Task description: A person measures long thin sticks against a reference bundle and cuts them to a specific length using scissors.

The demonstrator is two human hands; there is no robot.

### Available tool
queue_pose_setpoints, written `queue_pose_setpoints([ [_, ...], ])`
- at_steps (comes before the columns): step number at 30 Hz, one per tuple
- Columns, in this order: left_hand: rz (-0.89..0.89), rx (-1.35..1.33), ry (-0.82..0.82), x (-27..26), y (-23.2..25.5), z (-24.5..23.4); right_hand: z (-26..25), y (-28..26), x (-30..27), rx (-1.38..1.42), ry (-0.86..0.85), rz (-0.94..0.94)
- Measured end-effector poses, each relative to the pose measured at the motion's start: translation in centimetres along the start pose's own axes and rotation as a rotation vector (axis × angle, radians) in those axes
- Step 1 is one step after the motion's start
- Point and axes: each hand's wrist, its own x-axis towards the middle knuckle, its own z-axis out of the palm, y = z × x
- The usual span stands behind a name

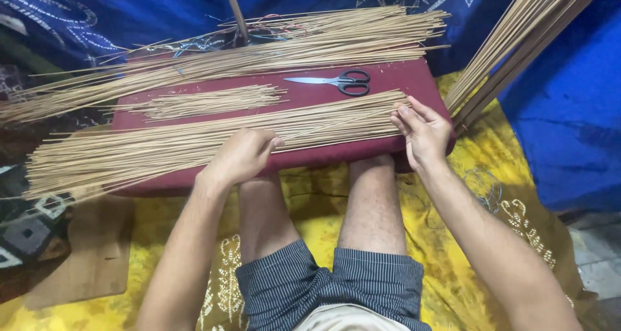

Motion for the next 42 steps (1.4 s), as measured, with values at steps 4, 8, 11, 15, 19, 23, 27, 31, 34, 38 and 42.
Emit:
queue_pose_setpoints([
  [4, 0.023, 0.012, 0.010, 0.0, -0.8, 1.3, -0.2, -1.2, -0.6, -0.033, -0.039, 0.008],
  [8, 0.050, 0.067, 0.058, 0.1, -2.2, 2.7, -0.7, -2.7, -0.8, -0.304, -0.136, -0.086],
  [11, 0.060, 0.077, 0.091, -0.2, -2.2, 3.5, 0.1, -4.1, -1.8, -0.766, -0.233, -0.596],
  [15, 0.187, 0.154, 0.169, 0.5, -1.0, 6.0, 5.9, -5.6, -6.0, -1.189, -0.652, -1.148],
  [19, 0.235, 0.220, 0.254, 0.0, 1.5, 6.1, 8.5, -4.0, -7.8, -1.389, -1.102, -0.899],
  [23, 0.217, 0.418, 0.413, 0.6, 0.7, 7.5, 8.8, -2.3, -7.2, -1.452, -1.105, -0.847],
  [27, 0.192, 0.444, 0.499, 0.7, 0.6, 8.8, 8.2, -0.7, -6.7, -1.516, -1.055, -0.888],
  [31, 0.210, 0.418, 0.494, -1.0, 0.6, 6.8, 6.1, -2.2, -5.5, -1.568, -1.047, -0.917],
  [34, 0.198, 0.491, 0.497, -1.9, -2.0, 5.3, 4.2, -4.1, -4.3, -1.580, -0.997, -0.823],
  [38, 0.197, 0.445, 0.487, -2.4, -3.5, 5.0, 4.7, -5.2, -4.8, -1.581, -1.033, -0.860],
  [42, 0.180, 0.413, 0.515, -1.7, -1.1, 6.4, 7.6, -2.6, -7.1, -1.484, -1.080, -0.911],
])
